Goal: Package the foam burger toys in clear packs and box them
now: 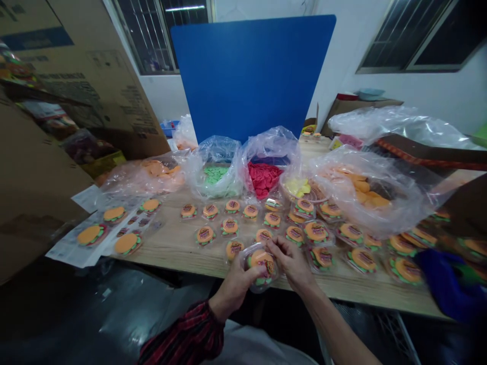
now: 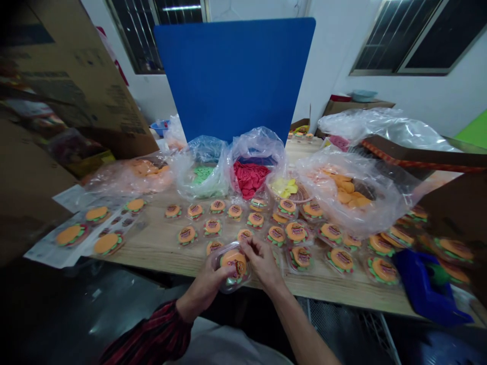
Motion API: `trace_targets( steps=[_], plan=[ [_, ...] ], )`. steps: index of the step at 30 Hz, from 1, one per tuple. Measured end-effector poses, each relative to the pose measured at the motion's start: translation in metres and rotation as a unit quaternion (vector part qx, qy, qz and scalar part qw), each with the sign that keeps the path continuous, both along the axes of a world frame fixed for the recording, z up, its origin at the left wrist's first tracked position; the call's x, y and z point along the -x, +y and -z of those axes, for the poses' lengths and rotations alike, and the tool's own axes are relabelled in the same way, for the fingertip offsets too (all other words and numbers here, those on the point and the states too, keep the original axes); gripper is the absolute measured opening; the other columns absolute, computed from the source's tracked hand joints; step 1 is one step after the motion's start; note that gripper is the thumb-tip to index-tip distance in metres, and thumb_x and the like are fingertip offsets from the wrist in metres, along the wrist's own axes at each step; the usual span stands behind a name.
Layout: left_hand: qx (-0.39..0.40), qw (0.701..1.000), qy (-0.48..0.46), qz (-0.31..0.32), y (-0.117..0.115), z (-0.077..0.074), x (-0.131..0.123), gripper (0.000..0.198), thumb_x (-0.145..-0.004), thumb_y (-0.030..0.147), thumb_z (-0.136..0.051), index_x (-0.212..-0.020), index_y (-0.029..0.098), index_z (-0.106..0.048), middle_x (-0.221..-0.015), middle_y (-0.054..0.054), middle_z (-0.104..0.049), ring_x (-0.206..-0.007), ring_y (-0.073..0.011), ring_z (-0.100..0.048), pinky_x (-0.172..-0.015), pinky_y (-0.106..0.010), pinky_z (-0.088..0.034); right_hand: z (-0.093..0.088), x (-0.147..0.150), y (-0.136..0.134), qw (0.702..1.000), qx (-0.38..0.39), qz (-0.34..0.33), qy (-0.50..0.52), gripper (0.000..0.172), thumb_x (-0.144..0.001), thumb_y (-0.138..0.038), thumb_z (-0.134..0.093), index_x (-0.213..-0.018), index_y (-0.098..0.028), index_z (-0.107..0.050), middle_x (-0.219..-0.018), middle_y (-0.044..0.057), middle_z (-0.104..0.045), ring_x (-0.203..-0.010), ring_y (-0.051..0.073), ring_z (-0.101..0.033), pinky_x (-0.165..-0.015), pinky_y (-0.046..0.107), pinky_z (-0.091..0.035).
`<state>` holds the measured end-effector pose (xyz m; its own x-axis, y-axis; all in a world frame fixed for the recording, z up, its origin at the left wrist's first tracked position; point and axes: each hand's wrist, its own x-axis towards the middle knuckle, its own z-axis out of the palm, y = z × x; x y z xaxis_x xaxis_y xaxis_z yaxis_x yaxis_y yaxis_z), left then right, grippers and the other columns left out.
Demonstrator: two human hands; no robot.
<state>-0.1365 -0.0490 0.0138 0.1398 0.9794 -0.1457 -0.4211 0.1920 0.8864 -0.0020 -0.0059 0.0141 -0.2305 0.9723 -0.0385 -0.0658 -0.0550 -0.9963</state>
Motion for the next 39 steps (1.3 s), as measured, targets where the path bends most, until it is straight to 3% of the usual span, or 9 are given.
trace_targets(
  steps=[10,14,17,20,25,27,31,35,39],
  plan=[
    [0.004,1.000,0.011,0.023,-0.001,0.003,0.001,0.032,-0.063,0.016,-0.065,-0.095,0.014,-0.066,-0.085,-0.005,-0.067,-0.078,-0.0174,-0.058,-0.072,-0.027,-0.047,0.013,-0.004,-0.008,0.999,0.013,0.028,0.013,0.033,-0.075,-0.044,-0.062,-0.059,-0.018,-0.049,-0.056,-0.004,-0.041,-0.053,0.010,-0.035,-0.049,0.022,-0.028],
    [-0.002,0.996,0.058,0.068,0.003,0.000,0.003,0.025,-0.059,0.014,-0.064,-0.083,0.013,-0.068,-0.079,-0.004,-0.066,-0.072,-0.0163,-0.056,-0.066,-0.024,-0.045,0.004,-0.013,-0.001,0.998,-0.018,-0.044,-0.040,0.030,-0.076,-0.043,-0.060,-0.061,-0.018,-0.054,-0.057,-0.003,-0.046,-0.055,0.010,-0.039,-0.051,0.023,-0.030],
    [0.013,0.987,0.103,0.120,0.004,0.000,0.002,0.018,-0.056,0.011,-0.061,-0.073,0.012,-0.067,-0.070,-0.002,-0.062,-0.063,-0.0136,-0.053,-0.058,-0.022,-0.041,-0.010,-0.013,0.005,0.984,-0.046,-0.142,-0.096,0.022,-0.072,-0.038,-0.063,-0.067,-0.017,-0.060,-0.061,-0.003,-0.052,-0.058,0.011,-0.044,-0.054,0.023,-0.033],
    [-0.008,0.984,0.111,0.138,0.004,0.003,0.000,0.018,-0.055,0.008,-0.059,-0.070,0.013,-0.065,-0.067,0.000,-0.060,-0.066,-0.0141,-0.052,-0.059,-0.021,-0.040,-0.015,-0.007,0.006,0.972,-0.037,-0.199,-0.119,0.018,-0.069,-0.033,-0.064,-0.062,-0.017,-0.060,-0.059,-0.002,-0.054,-0.057,0.011,-0.045,-0.053,0.023,-0.033],
    [0.000,0.984,0.081,0.156,0.001,0.010,0.001,0.022,-0.055,0.008,-0.060,-0.076,0.014,-0.066,-0.069,-0.001,-0.061,-0.069,-0.0157,-0.055,-0.062,-0.023,-0.042,-0.007,-0.001,0.003,0.979,-0.011,-0.178,-0.094,0.026,-0.068,-0.039,-0.065,-0.057,-0.018,-0.056,-0.054,-0.003,-0.050,-0.054,0.011,-0.042,-0.051,0.023,-0.033],
    [0.023,0.987,0.051,0.148,0.002,0.010,0.002,0.023,-0.056,0.010,-0.062,-0.079,0.013,-0.067,-0.072,-0.003,-0.063,-0.066,-0.0147,-0.055,-0.061,-0.023,-0.044,-0.004,-0.004,0.004,0.986,-0.024,-0.141,-0.090,0.029,-0.071,-0.043,-0.063,-0.059,-0.018,-0.057,-0.055,-0.003,-0.049,-0.054,0.011,-0.042,-0.051,0.023,-0.033],
    [0.036,0.996,-0.017,0.075,0.007,0.006,0.003,0.028,-0.061,0.017,-0.065,-0.088,0.012,-0.067,-0.081,-0.006,-0.066,-0.070,-0.0166,-0.059,-0.067,-0.027,-0.047,0.002,-0.016,0.003,0.994,-0.057,-0.018,-0.095,0.032,-0.077,-0.046,-0.057,-0.060,-0.018,-0.053,-0.057,-0.003,-0.045,-0.055,0.011,-0.040,-0.051,0.023,-0.031],
    [0.019,0.999,-0.013,0.029,0.010,0.005,0.000,0.033,-0.063,0.018,-0.067,-0.096,0.013,-0.066,-0.089,-0.007,-0.067,-0.078,-0.0185,-0.060,-0.072,-0.028,-0.047,0.011,-0.020,-0.005,0.993,-0.064,0.005,-0.094,0.034,-0.079,-0.043,-0.056,-0.056,-0.019,-0.050,-0.056,-0.003,-0.043,-0.055,0.011,-0.037,-0.051,0.023,-0.031],
    [0.026,0.999,0.000,0.027,0.006,0.008,-0.004,0.038,-0.064,0.018,-0.068,-0.101,0.013,-0.065,-0.091,-0.008,-0.067,-0.082,-0.0201,-0.060,-0.073,-0.029,-0.047,0.020,-0.019,-0.009,0.993,-0.078,0.027,-0.080,0.030,-0.081,-0.038,-0.055,-0.058,-0.019,-0.048,-0.058,-0.003,-0.042,-0.057,0.011,-0.036,-0.052,0.023,-0.029]
  ],
)
